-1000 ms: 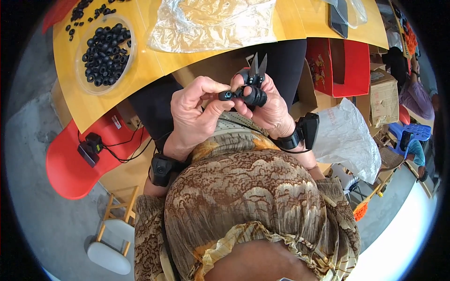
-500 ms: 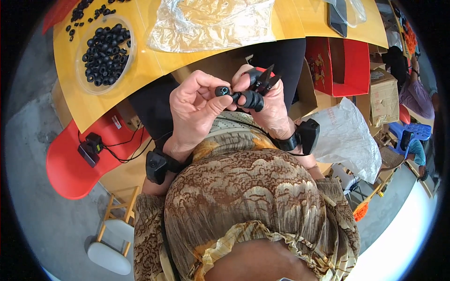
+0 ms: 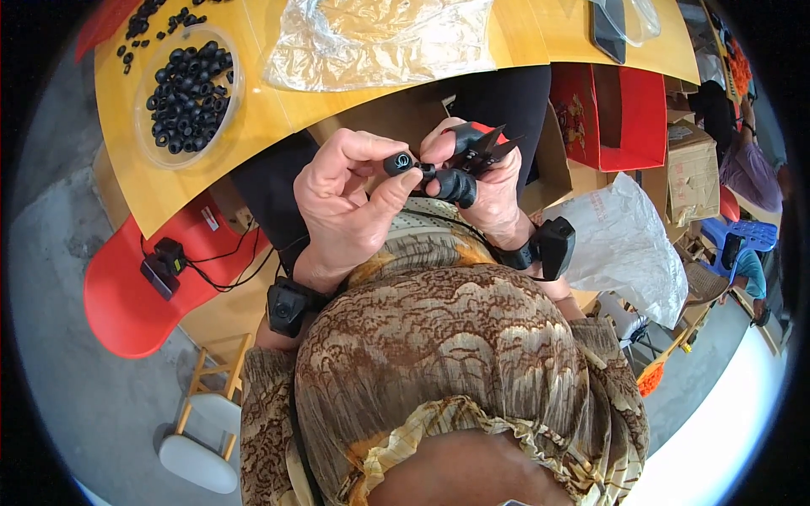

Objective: The person assembles small rubber components by inserting metal pins and springs into the rubber pieces and joining them by hand.

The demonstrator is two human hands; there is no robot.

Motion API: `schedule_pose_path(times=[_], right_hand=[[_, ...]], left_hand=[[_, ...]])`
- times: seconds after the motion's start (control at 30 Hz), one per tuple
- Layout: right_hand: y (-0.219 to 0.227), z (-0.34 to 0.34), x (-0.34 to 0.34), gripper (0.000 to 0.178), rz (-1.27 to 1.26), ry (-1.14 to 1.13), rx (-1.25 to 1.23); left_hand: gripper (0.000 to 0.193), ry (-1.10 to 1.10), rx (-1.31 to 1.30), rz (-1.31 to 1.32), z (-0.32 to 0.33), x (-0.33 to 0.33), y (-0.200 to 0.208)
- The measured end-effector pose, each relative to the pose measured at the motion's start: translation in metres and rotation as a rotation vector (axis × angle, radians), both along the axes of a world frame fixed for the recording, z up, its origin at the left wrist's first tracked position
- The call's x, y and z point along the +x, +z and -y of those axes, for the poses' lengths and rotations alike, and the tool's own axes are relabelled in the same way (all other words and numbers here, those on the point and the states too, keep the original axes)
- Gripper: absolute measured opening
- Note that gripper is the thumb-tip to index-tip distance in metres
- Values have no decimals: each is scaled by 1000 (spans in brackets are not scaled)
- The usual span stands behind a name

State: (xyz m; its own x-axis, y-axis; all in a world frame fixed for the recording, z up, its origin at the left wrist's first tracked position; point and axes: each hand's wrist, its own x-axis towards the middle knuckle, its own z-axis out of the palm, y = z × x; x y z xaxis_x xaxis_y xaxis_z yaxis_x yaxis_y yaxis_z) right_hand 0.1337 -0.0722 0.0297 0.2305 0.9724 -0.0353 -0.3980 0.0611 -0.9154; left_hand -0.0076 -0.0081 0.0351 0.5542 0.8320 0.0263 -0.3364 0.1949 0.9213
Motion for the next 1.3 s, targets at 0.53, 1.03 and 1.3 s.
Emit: schedule_pose_path(times=[0.53, 1.03, 1.3], right_hand=[[-3, -1, -2, 15, 34, -41, -5], [8, -38, 76, 17, 1028, -377, -253], [-3, -91, 129, 28, 1195, -427, -326]], left_hand=[[22, 38, 94, -10, 1, 5, 1], [15, 49, -186, 68, -3, 5, 1], [13, 8, -380, 162, -7, 3, 0]])
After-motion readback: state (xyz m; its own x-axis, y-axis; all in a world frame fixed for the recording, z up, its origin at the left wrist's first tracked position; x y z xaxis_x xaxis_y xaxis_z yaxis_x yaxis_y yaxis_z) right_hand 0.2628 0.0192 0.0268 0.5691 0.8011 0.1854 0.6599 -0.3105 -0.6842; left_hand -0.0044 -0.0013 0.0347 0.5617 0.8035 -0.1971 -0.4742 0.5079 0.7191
